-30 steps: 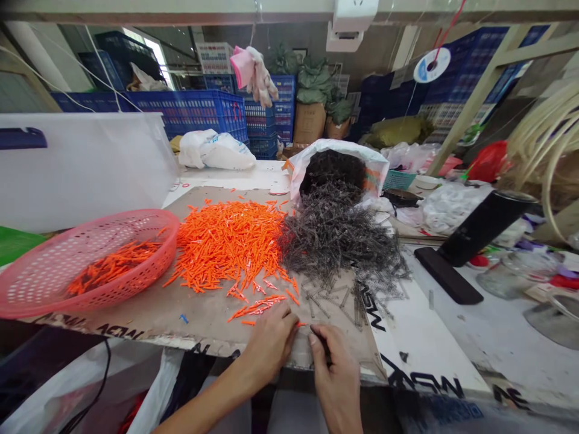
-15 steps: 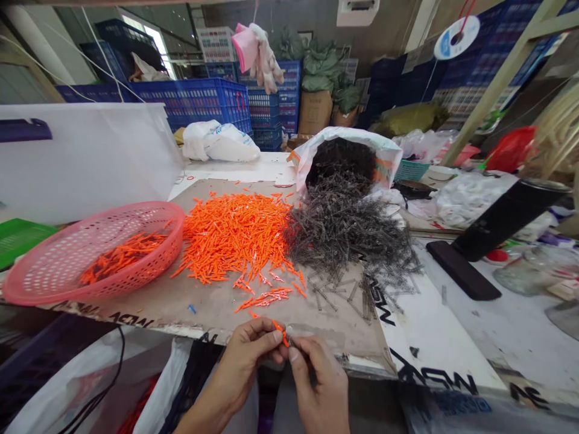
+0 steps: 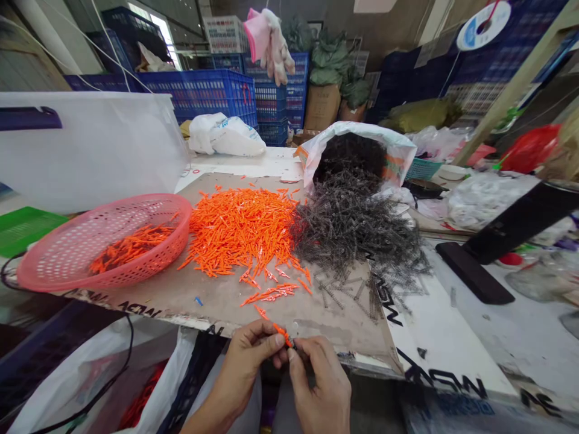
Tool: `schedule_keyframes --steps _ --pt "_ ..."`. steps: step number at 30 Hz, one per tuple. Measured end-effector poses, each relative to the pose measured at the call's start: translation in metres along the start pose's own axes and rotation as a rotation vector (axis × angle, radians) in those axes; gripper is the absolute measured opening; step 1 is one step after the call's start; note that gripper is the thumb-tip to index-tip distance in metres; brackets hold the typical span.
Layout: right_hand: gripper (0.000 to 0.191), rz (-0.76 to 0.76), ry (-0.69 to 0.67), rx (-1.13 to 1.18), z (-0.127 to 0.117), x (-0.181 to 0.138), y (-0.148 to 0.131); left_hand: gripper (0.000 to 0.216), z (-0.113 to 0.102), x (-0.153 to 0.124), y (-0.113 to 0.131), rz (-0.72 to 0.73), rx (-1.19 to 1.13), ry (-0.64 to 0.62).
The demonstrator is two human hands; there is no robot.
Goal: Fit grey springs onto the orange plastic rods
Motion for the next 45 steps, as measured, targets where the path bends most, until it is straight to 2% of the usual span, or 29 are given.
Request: schedule_keyframes --steps 11,15,20,26,32,37,41,45 --pt "0.013 -0.126 0.02 -0.056 0.0 -0.007 0.004 0.015 -0.002 -0.001 -0.008 0.035 0.041 -0.003" --pt "0.013 -0.126 0.02 -0.053 0.001 -0.008 0.005 0.013 -0.003 -0.001 -0.008 0.07 0.065 -0.016" --pt "0.014 -0.075 0.014 -0.043 0.002 -0.01 0.008 0.012 -0.005 0.0 -0.011 0.063 0.079 -0.036" --pt "0.021 -0.001 -0.082 0.032 0.004 -0.008 0.003 0.011 -0.005 -0.002 -0.007 0.047 0.079 -0.06" --pt "0.031 0.133 -0.157 0.08 0.004 0.0 -0.007 0.013 -0.005 -0.002 -0.004 -0.029 0.088 -0.055" --pt "0.035 0.226 -0.237 0.096 0.001 0.004 -0.006 0.013 -0.005 -0.001 -0.006 -0.119 0.008 -0.078" --pt "0.027 0.188 -0.151 0.111 0.002 -0.001 -0.002 0.012 -0.005 -0.002 -0.003 -0.049 0.009 -0.012" --pt "0.033 0.068 -0.033 0.015 0.001 -0.001 0.002 0.011 -0.009 -0.001 0.011 0.029 -0.008 0.052"
Point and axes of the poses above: each hand's wrist, its own x-axis towards the middle knuckle, its own z-axis out of the palm, y = z × x, the point moved 2 cm from there along x, towards the middle knuckle, and after that the axes turned 15 degrees about y, right-handed, at the moved point
